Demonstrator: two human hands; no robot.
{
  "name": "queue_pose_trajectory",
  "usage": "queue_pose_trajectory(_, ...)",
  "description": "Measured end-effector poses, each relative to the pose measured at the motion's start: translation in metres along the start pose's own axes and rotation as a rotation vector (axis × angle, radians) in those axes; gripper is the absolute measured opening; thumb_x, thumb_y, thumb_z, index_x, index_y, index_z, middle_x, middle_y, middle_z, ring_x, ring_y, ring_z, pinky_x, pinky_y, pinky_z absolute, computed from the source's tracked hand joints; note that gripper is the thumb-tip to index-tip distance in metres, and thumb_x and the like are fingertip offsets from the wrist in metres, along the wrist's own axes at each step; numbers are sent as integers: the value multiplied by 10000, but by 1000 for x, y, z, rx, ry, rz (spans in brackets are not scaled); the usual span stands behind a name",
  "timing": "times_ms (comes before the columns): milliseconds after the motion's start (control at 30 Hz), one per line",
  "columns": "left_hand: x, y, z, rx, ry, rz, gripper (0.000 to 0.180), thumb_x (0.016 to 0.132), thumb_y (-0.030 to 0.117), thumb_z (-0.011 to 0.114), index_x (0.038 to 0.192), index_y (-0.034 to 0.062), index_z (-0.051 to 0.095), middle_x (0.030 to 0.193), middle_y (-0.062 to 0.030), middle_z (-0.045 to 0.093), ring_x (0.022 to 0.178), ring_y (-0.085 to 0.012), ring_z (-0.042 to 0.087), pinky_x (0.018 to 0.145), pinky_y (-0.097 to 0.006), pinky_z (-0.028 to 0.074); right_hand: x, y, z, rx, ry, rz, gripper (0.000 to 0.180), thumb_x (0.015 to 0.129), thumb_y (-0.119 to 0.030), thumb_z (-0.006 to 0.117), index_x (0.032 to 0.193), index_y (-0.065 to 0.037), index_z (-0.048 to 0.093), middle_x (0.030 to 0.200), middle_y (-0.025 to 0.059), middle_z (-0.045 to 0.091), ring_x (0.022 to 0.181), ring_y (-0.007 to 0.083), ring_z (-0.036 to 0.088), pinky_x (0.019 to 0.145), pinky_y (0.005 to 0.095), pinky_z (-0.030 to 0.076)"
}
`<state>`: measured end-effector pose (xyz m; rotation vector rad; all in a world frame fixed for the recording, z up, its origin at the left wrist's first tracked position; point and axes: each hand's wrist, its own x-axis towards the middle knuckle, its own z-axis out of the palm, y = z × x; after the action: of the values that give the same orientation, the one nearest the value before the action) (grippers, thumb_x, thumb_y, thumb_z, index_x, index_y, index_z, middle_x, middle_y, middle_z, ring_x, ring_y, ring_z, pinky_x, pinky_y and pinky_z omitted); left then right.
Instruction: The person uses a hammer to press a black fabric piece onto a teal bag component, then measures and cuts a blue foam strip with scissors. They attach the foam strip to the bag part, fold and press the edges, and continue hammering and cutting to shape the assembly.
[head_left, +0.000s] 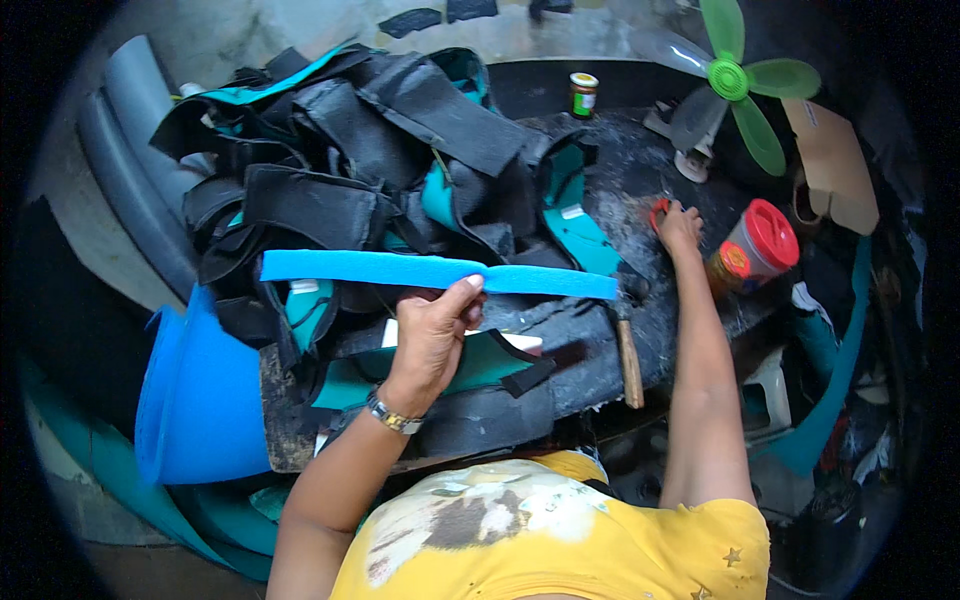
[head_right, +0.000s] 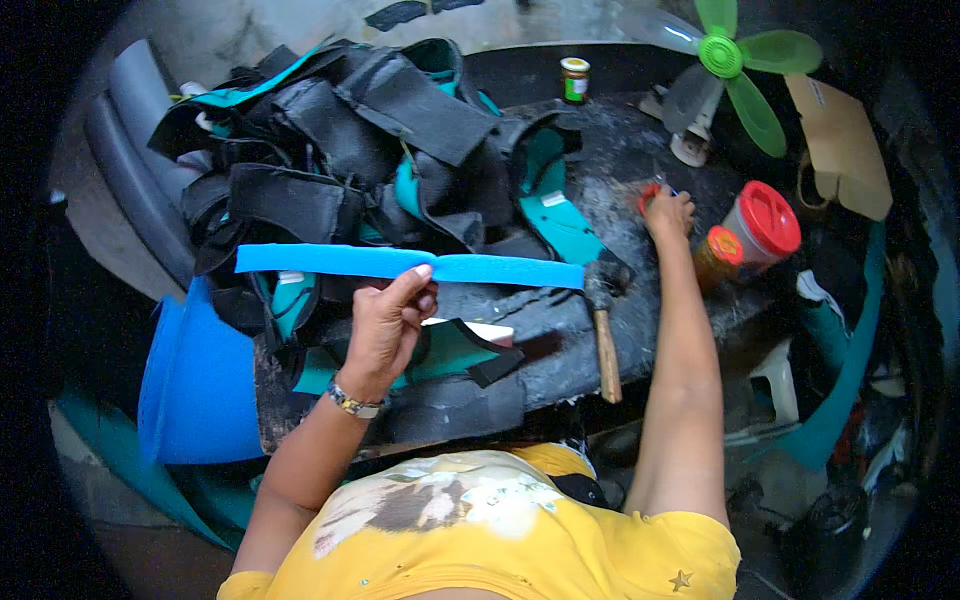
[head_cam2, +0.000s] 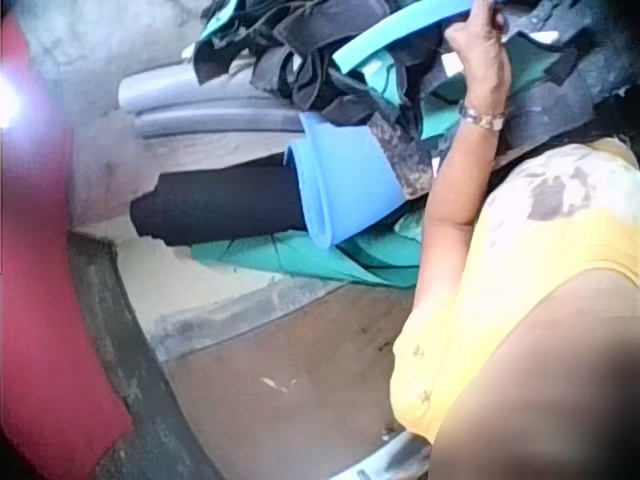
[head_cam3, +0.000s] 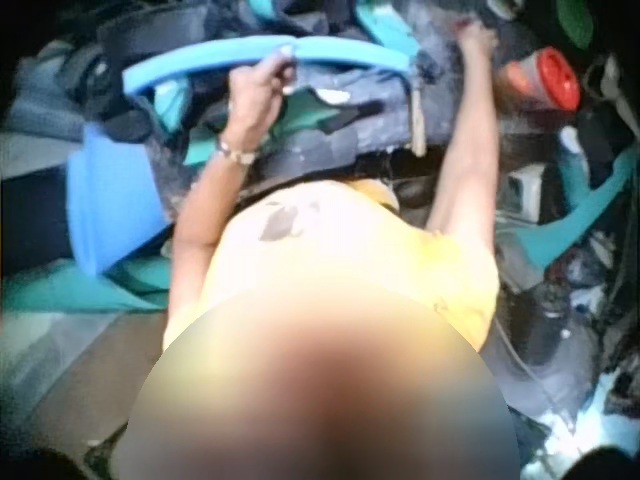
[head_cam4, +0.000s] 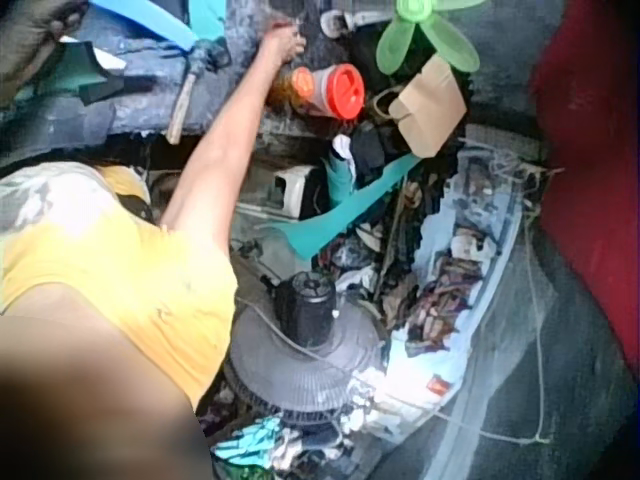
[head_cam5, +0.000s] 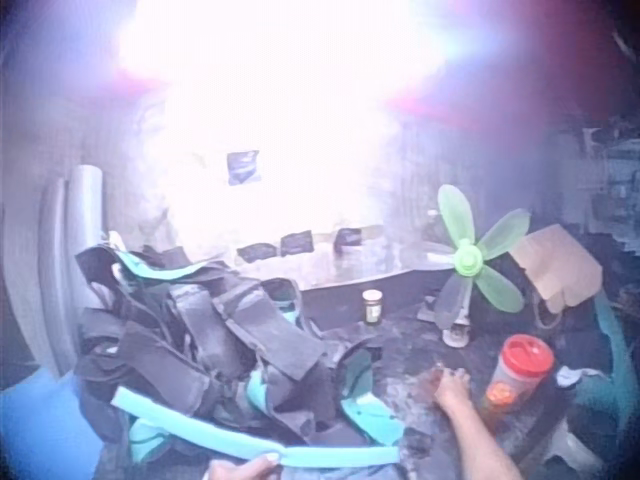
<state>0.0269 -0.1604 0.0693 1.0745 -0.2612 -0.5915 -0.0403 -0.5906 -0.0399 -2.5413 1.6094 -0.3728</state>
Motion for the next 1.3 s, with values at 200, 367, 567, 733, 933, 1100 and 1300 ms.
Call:
queue_pose_trajectory(200, 5, 5, -7, -71, 8, 49, 97, 898, 102, 723, 884, 30, 659, 803, -55, 642, 681, -115, 557, 622, -274, 451, 29, 16, -14, 472, -286, -56, 463, 825, -201, 689, 1175, 9, 469, 969, 225, 652, 904, 353, 670, 782, 456, 529)
queue_pose_trajectory(367, 11, 14, -13, -117, -8, 126, 101, 914, 125, 715, 908, 38, 663, 833, -51, 647, 707, -110, 568, 631, -270, 453, -75, -12, -74, 1890, -448, -44, 248, 983, -96, 561, 1214, -86, 473, 866, 77, 570, 701, 168, 566, 534, 266, 454)
queue_pose_trajectory(567, 22, 31, -14, -189, -12, 205, 120, 922, 150, 718, 935, 40, 674, 844, -52, 658, 717, -107, 581, 635, -258, 469, -253, -60, -127, 1544, -960, -652, 647, 881, -586, 657, 1244, -89, 460, 708, 28, 551, 507, 111, 525, 430, 252, 465)
queue_pose_trajectory(733, 10, 36, -11, -182, -76, 260, 165, 937, 207, 714, 960, 50, 670, 859, -49, 662, 718, -106, 584, 644, -250, 477, -274, -84, -132, 907, -987, -780, 743, 907, -605, 595, 1338, -42, 371, 994, 122, 579, 940, 243, 593, 852, 393, 486)
queue_pose_trajectory(933, -4, 29, -7, -85, -48, 328, 237, 947, 274, 707, 927, 39, 679, 801, -26, 657, 664, -84, 557, 595, -238, 433, -267, -105, -134, 975, -901, -842, 933, 840, -783, 535, 1338, -11, 373, 1040, 157, 582, 985, 257, 588, 875, 383, 482)
queue_pose_trajectory(1100, -8, 27, -12, 146, -104, 320, 301, 964, 330, 678, 851, 51, 672, 744, 9, 611, 643, -66, 499, 583, -242, 389, -266, -113, -141, 963, -886, -862, 999, 840, -773, 545, 1393, 34, 343, 1078, 184, 567, 1024, 272, 569, 906, 394, 473)
queue_pose_trajectory(1300, -9, 26, -13, 160, -141, 290, 267, 977, 297, 662, 881, 49, 686, 751, 9, 621, 648, -69, 508, 595, -238, 395, -262, -113, -140, 1056, -953, -898, 1045, 828, -752, 588, 1441, 48, 312, 1128, 176, 555, 1028, 264, 542, 940, 374, 444)
